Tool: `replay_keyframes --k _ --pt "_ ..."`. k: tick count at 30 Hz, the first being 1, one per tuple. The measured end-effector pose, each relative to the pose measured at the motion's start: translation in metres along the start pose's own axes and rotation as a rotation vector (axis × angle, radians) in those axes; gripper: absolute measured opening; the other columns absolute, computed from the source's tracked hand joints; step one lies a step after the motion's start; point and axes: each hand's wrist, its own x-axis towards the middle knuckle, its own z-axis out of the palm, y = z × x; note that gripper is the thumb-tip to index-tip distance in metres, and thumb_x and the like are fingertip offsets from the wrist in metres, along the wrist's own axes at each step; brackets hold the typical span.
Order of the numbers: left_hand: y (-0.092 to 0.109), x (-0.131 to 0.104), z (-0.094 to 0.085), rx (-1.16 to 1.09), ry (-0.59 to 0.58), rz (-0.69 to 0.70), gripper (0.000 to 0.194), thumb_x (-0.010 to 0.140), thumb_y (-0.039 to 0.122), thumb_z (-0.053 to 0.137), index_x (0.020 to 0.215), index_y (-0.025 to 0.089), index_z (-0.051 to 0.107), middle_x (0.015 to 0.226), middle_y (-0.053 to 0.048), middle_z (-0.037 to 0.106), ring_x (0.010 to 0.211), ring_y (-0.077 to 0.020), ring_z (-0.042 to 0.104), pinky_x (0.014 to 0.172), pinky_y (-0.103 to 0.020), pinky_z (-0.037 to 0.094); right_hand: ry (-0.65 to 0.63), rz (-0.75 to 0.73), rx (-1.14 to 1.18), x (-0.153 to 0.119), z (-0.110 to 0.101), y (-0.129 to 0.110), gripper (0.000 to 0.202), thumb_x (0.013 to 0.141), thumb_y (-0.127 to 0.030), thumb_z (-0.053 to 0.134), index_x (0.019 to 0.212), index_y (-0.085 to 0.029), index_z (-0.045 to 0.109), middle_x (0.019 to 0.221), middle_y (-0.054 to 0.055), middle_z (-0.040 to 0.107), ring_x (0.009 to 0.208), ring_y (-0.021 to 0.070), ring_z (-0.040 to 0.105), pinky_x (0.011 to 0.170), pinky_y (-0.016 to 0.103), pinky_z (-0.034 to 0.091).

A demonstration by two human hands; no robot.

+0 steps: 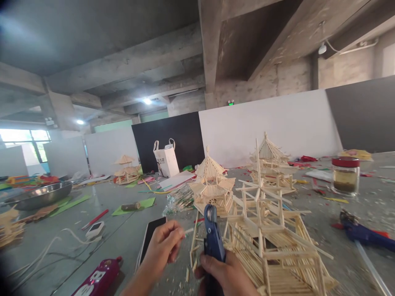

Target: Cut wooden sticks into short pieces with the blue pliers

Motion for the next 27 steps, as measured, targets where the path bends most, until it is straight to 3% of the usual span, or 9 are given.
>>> replay_keyframes --k 3,6,14,17,20,24,27 --pt "0.001 -0.001 -0.004 0.063 -0.254 -0.075 0.025 0.071 0.038 0.052 0.057 0.018 0.049 0.034 0.009 0.037 0.028 -0.0047 0.028 0.032 -0.017 0.018 0.002 -0.134 0.037 -0.003 0.004 -0.007 0.05 0.062 -0.057 0.073 0.08 -0.013 0.055 0.067 0.005 0.06 0.044 0.0165 0.054 0.04 0.025 0.044" --pt "0.0 -0.004 -0.003 0.146 -0.366 -0.093 0.023 0.073 0.035 0.052 0.058 0.018 0.049 0.036 0.009 0.038 0.03 -0.0049 0.03 0.032 -0.017 0.02 0.011 -0.168 0.067 -0.006 0.005 -0.01 0.05 0.062 -0.049 0.077 0.086 -0.013 0.052 0.065 0.003 0.06 0.044 0.0151 0.054 0.04 0.023 0.046" --pt "-0.006 -0.008 0.005 0.062 -0.358 -0.046 0.03 0.079 0.042 0.051 0.064 0.016 0.049 0.042 0.007 0.043 0.032 -0.004 0.035 0.032 -0.015 0.024 -0.029 -0.074 0.015 -0.011 0.007 -0.007 0.035 0.066 -0.043 0.069 0.07 -0.011 0.056 0.055 0.004 0.057 0.04 0.0144 0.051 0.039 0.022 0.042" --pt "-0.005 -0.009 0.01 -0.038 -0.311 -0.039 0.036 0.08 0.048 0.051 0.065 0.015 0.05 0.046 0.006 0.046 0.032 -0.0035 0.037 0.032 -0.015 0.025 -0.047 -0.003 0.048 -0.016 0.009 -0.012 0.037 0.069 -0.046 0.066 0.066 -0.01 0.058 0.05 0.005 0.055 0.043 0.0137 0.051 0.044 0.021 0.042" --pt "-0.005 -0.011 0.015 -0.166 -0.343 -0.061 0.034 0.076 0.048 0.058 0.076 0.014 0.056 0.051 0.003 0.052 0.038 -0.0051 0.042 0.035 -0.015 0.031 -0.044 0.062 0.152 -0.017 0.01 -0.014 0.041 0.068 -0.05 0.069 0.065 -0.01 0.059 0.049 0.003 0.054 0.045 0.0124 0.051 0.048 0.02 0.043" --pt "-0.006 -0.012 0.02 -0.257 -0.291 -0.077 0.029 0.076 0.042 0.061 0.076 0.014 0.057 0.047 0.004 0.05 0.04 -0.0053 0.042 0.036 -0.014 0.031 -0.105 -0.016 0.187 -0.013 0.01 -0.009 0.038 0.07 -0.046 0.069 0.069 -0.01 0.059 0.058 0.004 0.056 0.045 0.0126 0.052 0.046 0.021 0.043" --pt "-0.004 -0.013 0.02 -0.381 -0.248 -0.123 0.025 0.079 0.04 0.058 0.075 0.015 0.054 0.052 0.003 0.053 0.04 -0.0059 0.046 0.034 -0.013 0.033 -0.055 -0.036 0.1 -0.012 0.009 -0.008 0.036 0.07 -0.045 0.063 0.073 -0.01 0.058 0.065 0.005 0.057 0.045 0.0139 0.052 0.042 0.024 0.044"
